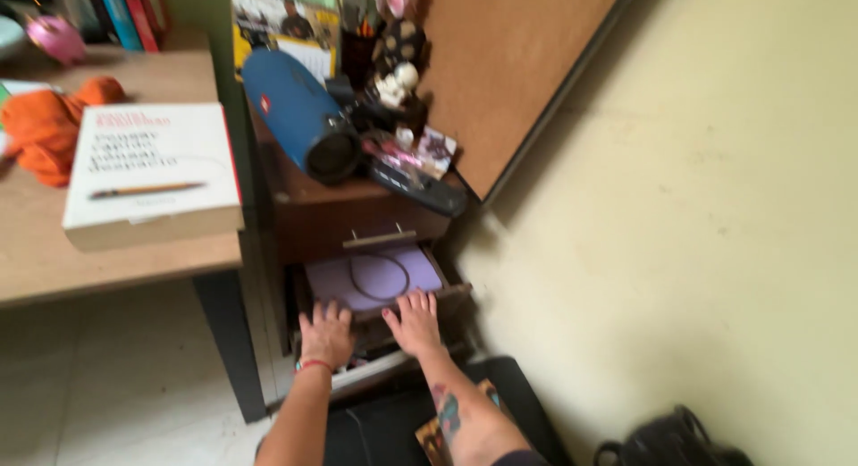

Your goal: The recorder searches through and organizes items in multiple desk drawers, eventually picking up and checking a stapler.

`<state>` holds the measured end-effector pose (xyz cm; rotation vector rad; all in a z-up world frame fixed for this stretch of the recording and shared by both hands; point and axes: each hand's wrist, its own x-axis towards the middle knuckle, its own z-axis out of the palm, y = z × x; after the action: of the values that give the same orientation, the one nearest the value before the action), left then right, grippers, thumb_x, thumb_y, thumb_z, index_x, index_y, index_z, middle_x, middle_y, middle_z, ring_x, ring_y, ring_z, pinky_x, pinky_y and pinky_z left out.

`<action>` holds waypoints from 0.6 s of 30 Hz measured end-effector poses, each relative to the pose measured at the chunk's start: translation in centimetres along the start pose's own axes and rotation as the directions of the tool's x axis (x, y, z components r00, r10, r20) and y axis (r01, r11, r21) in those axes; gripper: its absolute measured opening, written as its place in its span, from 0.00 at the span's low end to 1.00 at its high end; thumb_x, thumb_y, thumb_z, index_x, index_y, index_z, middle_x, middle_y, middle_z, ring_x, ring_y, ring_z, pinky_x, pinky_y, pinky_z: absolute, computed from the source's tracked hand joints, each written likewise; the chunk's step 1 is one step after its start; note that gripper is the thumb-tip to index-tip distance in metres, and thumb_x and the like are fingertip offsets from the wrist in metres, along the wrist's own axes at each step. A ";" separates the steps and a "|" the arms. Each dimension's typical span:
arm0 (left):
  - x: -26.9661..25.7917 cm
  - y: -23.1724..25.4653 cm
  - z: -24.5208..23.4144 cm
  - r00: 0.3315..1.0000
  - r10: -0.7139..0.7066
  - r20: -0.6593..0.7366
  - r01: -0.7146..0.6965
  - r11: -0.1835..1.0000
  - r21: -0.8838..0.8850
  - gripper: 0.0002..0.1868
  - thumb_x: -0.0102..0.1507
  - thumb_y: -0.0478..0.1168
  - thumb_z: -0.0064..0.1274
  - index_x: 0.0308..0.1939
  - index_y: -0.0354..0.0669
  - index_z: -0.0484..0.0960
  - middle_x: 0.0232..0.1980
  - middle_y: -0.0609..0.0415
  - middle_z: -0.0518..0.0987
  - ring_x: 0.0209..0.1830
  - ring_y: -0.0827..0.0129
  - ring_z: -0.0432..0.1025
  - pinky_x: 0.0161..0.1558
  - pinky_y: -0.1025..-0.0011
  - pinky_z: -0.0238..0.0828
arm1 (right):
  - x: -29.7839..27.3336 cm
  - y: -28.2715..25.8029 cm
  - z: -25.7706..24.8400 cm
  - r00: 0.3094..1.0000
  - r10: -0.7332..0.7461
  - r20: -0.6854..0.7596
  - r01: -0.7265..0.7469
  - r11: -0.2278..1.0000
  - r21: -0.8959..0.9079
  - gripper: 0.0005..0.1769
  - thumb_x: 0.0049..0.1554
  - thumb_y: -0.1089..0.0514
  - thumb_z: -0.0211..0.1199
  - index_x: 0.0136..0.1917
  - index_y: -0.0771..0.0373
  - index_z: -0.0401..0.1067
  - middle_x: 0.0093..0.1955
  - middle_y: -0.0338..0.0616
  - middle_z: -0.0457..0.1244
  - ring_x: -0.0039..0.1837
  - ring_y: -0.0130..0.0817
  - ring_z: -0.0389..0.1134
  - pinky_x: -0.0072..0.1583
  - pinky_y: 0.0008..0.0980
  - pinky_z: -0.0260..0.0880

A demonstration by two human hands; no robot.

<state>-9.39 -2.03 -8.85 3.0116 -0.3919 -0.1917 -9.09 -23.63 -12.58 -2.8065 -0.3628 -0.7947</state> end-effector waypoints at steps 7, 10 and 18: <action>-0.5 -0.8 -1.3 0.999 0.036 0.017 -0.035 0.998 -0.060 0.36 0.62 0.45 0.52 0.75 0.54 0.60 0.83 0.53 0.52 0.84 0.50 0.42 0.77 0.44 0.40 | 0.6 0.5 -0.3 0.953 0.129 0.275 -0.121 0.992 -0.046 0.30 0.64 0.34 0.49 0.61 0.61 0.67 0.68 0.53 0.59 0.77 0.53 0.52 0.80 0.58 0.38; -0.6 -1.0 -1.3 0.992 0.054 0.110 -0.042 0.993 -0.107 0.45 0.61 0.49 0.56 0.78 0.52 0.52 0.83 0.53 0.48 0.84 0.54 0.39 0.77 0.48 0.38 | 1.4 1.6 0.5 0.955 0.094 0.281 -0.095 0.995 -0.009 0.31 0.64 0.33 0.49 0.63 0.61 0.67 0.70 0.56 0.56 0.77 0.58 0.47 0.76 0.62 0.32; -0.4 -2.8 2.4 0.999 0.044 0.011 -0.044 0.997 -0.066 0.23 0.67 0.40 0.44 0.68 0.51 0.71 0.67 0.52 0.75 0.70 0.59 0.68 0.67 0.60 0.64 | 1.1 2.9 1.3 0.858 0.175 0.483 -0.166 0.984 -0.062 0.38 0.62 0.26 0.45 0.67 0.58 0.66 0.75 0.56 0.53 0.79 0.54 0.45 0.78 0.60 0.30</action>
<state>-9.41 0.56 -11.45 2.9354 -0.4437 -0.2164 -6.76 -25.89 -13.42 -2.9734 -0.1706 -0.0375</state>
